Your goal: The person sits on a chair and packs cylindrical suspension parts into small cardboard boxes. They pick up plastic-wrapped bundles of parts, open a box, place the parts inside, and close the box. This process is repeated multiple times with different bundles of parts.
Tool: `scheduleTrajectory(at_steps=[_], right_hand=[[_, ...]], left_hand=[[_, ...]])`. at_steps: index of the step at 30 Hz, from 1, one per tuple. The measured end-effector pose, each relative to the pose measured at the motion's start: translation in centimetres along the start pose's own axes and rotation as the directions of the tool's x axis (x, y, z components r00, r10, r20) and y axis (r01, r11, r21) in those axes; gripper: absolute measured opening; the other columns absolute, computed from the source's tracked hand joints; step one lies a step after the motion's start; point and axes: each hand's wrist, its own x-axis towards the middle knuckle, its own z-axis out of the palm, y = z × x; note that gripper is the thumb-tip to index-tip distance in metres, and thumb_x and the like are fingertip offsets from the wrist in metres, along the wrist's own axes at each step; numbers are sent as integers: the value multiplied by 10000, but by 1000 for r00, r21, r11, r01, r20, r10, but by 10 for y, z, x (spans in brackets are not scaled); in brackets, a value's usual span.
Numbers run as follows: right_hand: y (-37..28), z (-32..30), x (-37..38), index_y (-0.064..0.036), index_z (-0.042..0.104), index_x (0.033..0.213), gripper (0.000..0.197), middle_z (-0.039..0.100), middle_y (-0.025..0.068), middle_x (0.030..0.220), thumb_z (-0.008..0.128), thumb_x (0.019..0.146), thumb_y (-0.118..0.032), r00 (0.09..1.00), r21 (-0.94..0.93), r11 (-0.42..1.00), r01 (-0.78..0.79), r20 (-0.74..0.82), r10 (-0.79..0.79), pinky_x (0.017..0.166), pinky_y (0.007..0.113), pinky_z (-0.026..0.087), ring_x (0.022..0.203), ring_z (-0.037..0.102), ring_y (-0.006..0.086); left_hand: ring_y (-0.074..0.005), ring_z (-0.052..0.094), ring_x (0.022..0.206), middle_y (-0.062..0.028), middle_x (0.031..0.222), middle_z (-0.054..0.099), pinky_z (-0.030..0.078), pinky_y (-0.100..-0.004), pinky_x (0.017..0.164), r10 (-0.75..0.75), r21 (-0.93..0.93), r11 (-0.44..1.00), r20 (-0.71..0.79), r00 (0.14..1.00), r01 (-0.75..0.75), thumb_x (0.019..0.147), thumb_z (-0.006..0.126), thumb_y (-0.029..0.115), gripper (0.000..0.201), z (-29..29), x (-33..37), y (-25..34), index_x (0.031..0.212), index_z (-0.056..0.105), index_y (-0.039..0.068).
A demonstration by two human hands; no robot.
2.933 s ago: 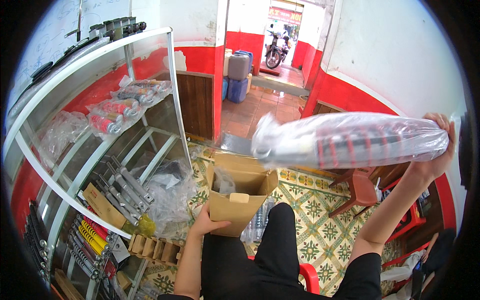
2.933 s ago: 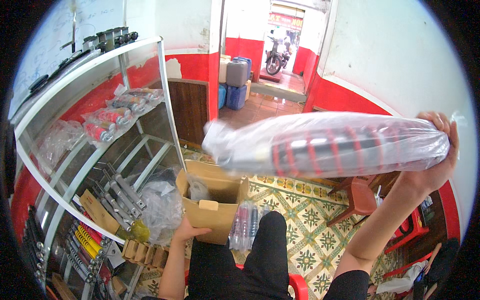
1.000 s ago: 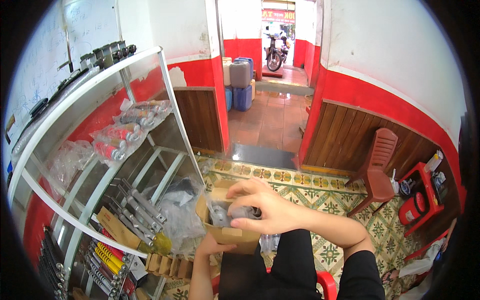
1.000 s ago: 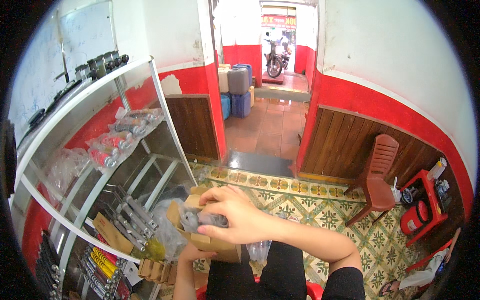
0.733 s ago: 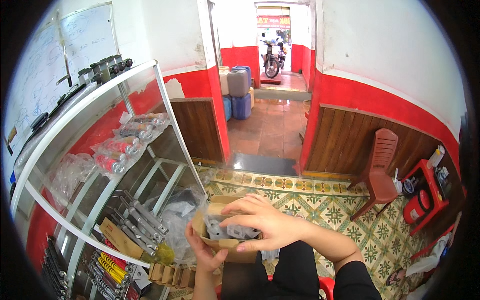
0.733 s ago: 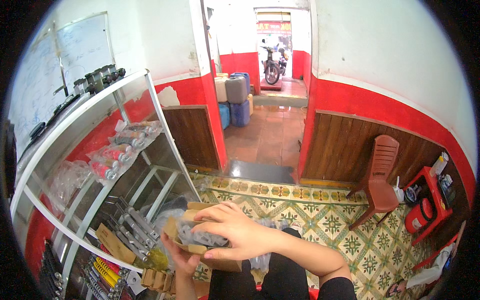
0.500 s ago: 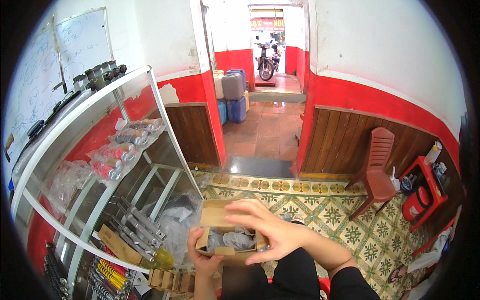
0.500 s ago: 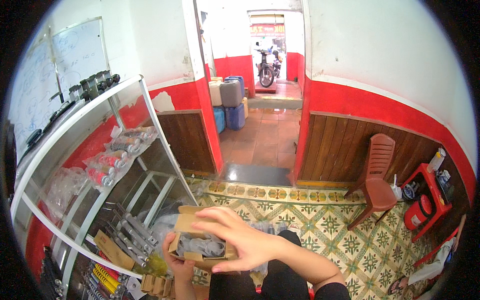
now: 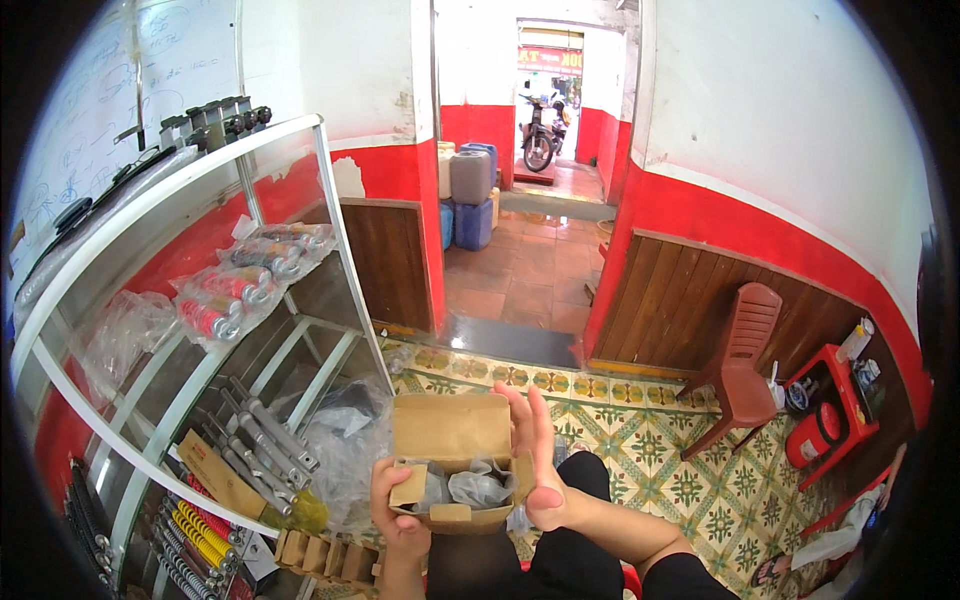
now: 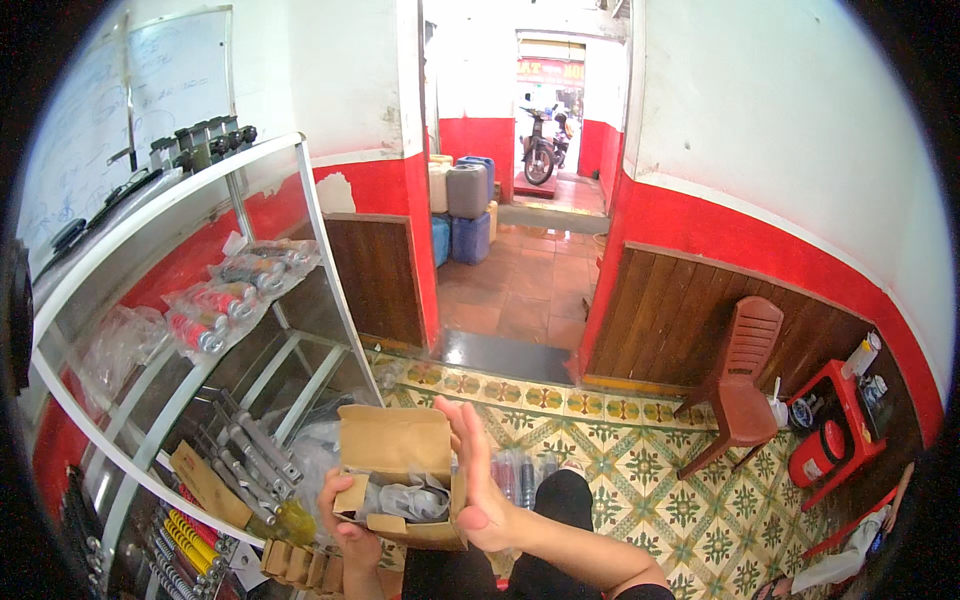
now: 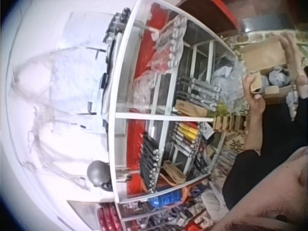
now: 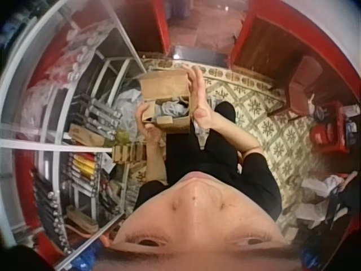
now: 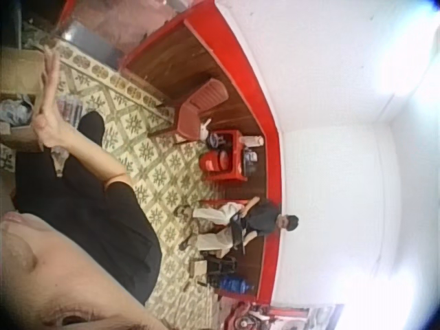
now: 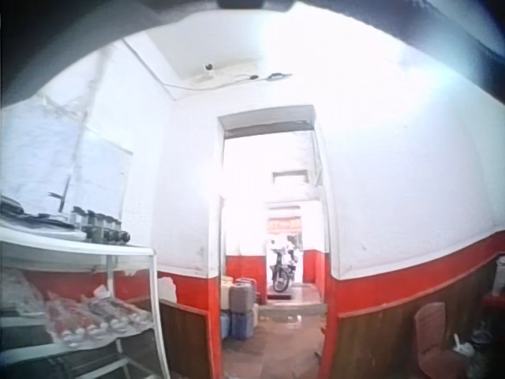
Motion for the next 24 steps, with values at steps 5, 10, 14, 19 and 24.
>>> scheduleTrajectory(at_steps=[5,10,14,19,24], right_hand=[[-5,15,19,-77,-198,1457,965,26,247,1514,355,898,-636,998,59,998,16,62,-20,1116,464,128,1396,128,345],[-16,22,25,-58,-212,1450,896,86,259,1509,510,947,-226,990,48,994,-97,105,92,1116,409,136,1398,157,288],[-27,25,34,-63,-97,1481,907,262,222,1479,568,865,-24,968,187,954,-233,135,210,1099,373,230,1342,326,251],[-41,20,43,-4,294,1435,676,487,198,1355,600,833,-21,969,61,988,-140,216,124,1053,394,338,1233,492,269],[-46,22,46,24,615,1161,405,634,188,1159,640,792,-143,957,-154,986,59,290,-13,952,411,414,1113,590,331]], left_hand=[[-203,467,953,-120,1046,454,381,-334,830,-40,33,999,6,999,40,853,504,639,637,-4,10,18,1064,462,40],[-197,463,937,-108,1025,449,376,-328,828,-48,46,998,-35,998,50,814,595,550,574,-8,10,27,1043,461,40],[-201,483,901,-122,1016,476,394,-310,801,-5,57,998,-33,999,7,800,636,488,535,-11,15,28,1046,487,37],[-212,498,917,-130,1037,493,403,-319,818,-19,17,1000,-40,999,20,774,644,458,574,-15,15,25,1075,484,-4],[-220,514,952,-131,1055,515,410,-330,846,-133,-2,991,-67,989,133,770,644,458,634,-17,8,14,1124,468,-38]])
